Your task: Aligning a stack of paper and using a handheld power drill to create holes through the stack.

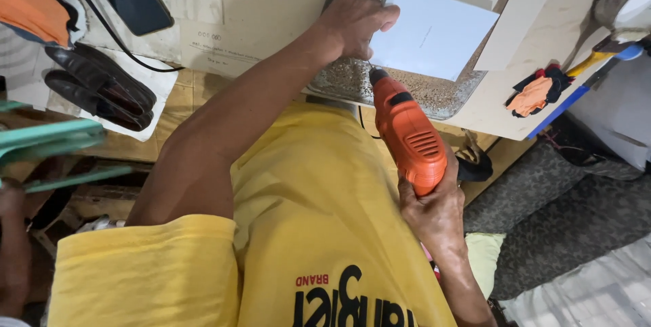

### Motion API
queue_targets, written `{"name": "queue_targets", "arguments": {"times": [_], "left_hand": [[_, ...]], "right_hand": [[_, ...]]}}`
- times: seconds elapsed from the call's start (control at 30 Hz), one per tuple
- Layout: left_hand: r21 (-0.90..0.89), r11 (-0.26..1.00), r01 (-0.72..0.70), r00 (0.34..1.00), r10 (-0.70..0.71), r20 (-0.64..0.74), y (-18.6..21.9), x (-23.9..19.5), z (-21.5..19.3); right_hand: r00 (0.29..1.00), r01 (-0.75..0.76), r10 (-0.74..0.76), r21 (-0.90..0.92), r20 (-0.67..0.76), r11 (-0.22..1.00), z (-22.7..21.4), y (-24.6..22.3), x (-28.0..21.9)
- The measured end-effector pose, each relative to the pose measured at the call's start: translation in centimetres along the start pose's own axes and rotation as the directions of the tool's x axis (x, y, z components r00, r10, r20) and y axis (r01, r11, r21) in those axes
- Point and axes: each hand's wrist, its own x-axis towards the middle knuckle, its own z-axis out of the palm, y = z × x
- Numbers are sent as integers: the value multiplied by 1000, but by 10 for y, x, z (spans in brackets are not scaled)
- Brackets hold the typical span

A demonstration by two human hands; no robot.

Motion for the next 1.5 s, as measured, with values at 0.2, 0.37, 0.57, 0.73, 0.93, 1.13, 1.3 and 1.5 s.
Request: {"name": "queue_targets", "arguments": {"times": [0.2, 0.37, 0.57, 0.73, 0.93, 1.13, 1.3, 1.5], "left_hand": [[-42, 999, 16, 1000, -16, 18, 2, -3, -5], [-37, 999, -1, 1000, 1, -10, 0, -1, -1], [-22, 1000, -21, 999, 19, -50, -1, -2, 2], [-26, 999, -23, 998, 21, -54, -3, -2, 4], [-37, 999, -35, 998, 33, -53, -4, -1, 5], [-37, 999, -13, 999, 11, -42, -5, 0, 8], [-36, 999, -24, 997, 21, -69, -5, 0, 8], [-48, 999, -22, 998, 19, -63, -4, 0, 6]], "right_hand": [[999, -42, 41, -36, -23, 998, 5, 1, 0], [1000, -31, 31, -19, -4, 999, 5, -7, -2], [999, -46, 46, -16, -20, 999, 9, -9, -1], [1000, -11, 11, 0, -24, 1000, 14, -7, -1], [995, 64, -65, -18, -81, 998, 20, -1, 0], [998, 35, -34, 11, -60, 999, 18, -6, 2], [997, 6, -6, -10, -81, 1000, 18, -10, 6], [998, 32, -33, -4, -61, 999, 20, -9, 9]]}}
